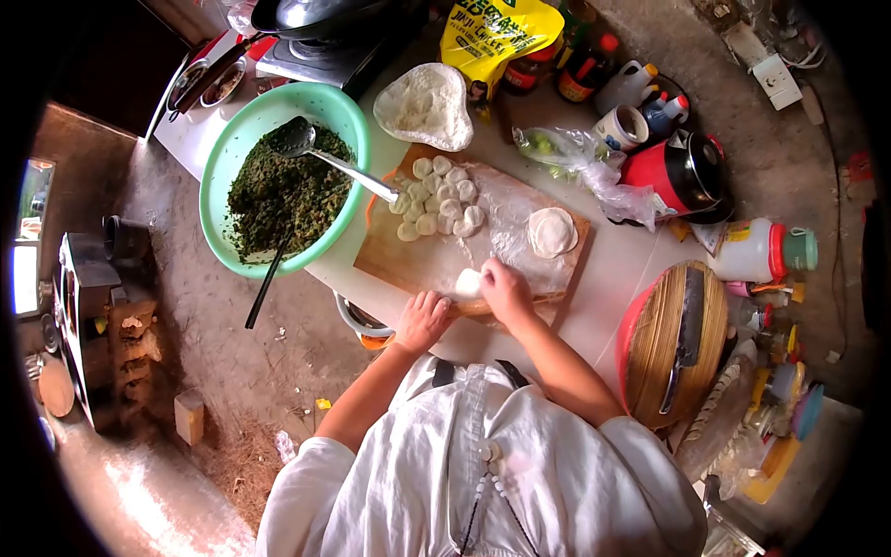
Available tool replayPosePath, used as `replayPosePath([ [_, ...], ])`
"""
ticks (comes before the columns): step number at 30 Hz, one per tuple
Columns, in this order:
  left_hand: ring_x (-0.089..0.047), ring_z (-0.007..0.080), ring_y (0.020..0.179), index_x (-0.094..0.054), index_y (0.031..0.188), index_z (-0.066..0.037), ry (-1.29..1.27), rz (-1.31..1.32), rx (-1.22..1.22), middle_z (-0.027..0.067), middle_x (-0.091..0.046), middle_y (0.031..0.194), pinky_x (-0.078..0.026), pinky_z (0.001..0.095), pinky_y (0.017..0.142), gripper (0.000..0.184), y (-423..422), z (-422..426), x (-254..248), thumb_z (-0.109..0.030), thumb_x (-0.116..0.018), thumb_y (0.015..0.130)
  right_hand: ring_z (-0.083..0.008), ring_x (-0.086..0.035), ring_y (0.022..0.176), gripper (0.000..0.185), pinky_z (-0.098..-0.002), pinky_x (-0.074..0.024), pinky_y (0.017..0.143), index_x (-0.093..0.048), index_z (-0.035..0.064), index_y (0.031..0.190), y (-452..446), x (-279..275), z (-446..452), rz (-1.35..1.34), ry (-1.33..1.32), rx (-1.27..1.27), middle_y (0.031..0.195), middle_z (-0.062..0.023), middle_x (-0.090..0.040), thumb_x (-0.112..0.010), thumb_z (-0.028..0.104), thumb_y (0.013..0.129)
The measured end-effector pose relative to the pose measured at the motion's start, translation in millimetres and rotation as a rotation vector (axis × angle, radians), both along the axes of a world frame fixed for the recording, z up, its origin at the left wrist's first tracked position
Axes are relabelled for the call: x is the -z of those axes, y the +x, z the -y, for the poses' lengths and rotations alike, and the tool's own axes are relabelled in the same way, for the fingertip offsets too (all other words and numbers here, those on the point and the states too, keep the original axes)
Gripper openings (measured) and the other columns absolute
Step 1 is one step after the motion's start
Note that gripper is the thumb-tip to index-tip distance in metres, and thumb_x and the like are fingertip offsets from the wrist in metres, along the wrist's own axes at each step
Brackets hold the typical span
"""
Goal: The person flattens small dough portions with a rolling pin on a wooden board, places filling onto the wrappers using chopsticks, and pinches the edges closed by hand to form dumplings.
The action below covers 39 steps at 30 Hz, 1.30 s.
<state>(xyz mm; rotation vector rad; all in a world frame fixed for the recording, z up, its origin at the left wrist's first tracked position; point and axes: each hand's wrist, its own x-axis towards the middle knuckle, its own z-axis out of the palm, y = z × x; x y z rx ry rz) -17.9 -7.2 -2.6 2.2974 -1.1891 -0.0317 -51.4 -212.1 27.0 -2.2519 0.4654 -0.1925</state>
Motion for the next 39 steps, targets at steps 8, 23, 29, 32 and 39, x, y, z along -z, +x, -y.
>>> replayPosePath([
  [8, -0.051, 0.0238, 0.081, -0.049, 0.095, -0.01, 0.041, 0.025, 0.003, 0.0053, -0.05, 0.087, -0.041, 0.0339, 0.07, 0.034, 4, -2, 3, -0.025, -0.067, 0.071, -0.0307, -0.054, 0.092, 0.022, -0.0375, -0.0432, 0.082, -0.057, 0.0069, 0.097, 28, 7, 62, 0.119, -0.142, 0.253, 0.097, -0.0115, -0.057, -0.063, 0.008, 0.076],
  [23, -0.051, 0.0236, 0.083, -0.049, 0.098, -0.01, 0.035, -0.02, 0.069, 0.0046, -0.052, 0.09, -0.041, 0.0346, 0.071, 0.037, 8, 0, 1, -0.025, -0.068, 0.07, -0.0313, -0.058, 0.085, 0.011, -0.0379, -0.0481, 0.073, -0.062, 0.0042, 0.086, 20, 3, 42, 0.028, -0.005, -0.226, 0.094, -0.0131, -0.058, -0.056, 0.007, 0.077],
  [29, -0.052, 0.0228, 0.082, -0.05, 0.097, -0.01, 0.037, 0.005, 0.146, 0.0047, -0.052, 0.09, -0.041, 0.0336, 0.07, 0.038, 9, 3, -2, -0.024, -0.069, 0.068, -0.0341, -0.055, 0.09, 0.038, -0.0422, -0.0468, 0.074, -0.052, 0.0061, 0.098, 8, 16, 17, -0.247, -0.207, 0.007, 0.096, -0.0144, -0.054, -0.068, 0.028, 0.071],
  [32, -0.052, 0.0227, 0.08, -0.05, 0.096, -0.01, 0.0, 0.027, 0.173, 0.0051, -0.052, 0.09, -0.041, 0.0332, 0.069, 0.037, 6, 9, -6, -0.023, -0.069, 0.067, -0.033, -0.055, 0.086, 0.029, -0.0431, -0.0461, 0.072, -0.05, 0.0068, 0.091, 17, 12, 7, -0.203, -0.165, -0.037, 0.093, -0.0121, -0.053, -0.067, 0.018, 0.071],
  [39, -0.052, 0.0231, 0.08, -0.05, 0.095, -0.008, -0.049, -0.008, 0.185, 0.0067, -0.051, 0.089, -0.042, 0.0334, 0.069, 0.037, -3, 11, -12, -0.022, -0.069, 0.066, -0.031, -0.054, 0.088, 0.023, -0.0401, -0.0462, 0.074, -0.052, 0.0077, 0.093, 2, -12, 11, -0.017, -0.216, -0.384, 0.091, -0.0106, -0.052, -0.056, 0.001, 0.071],
])
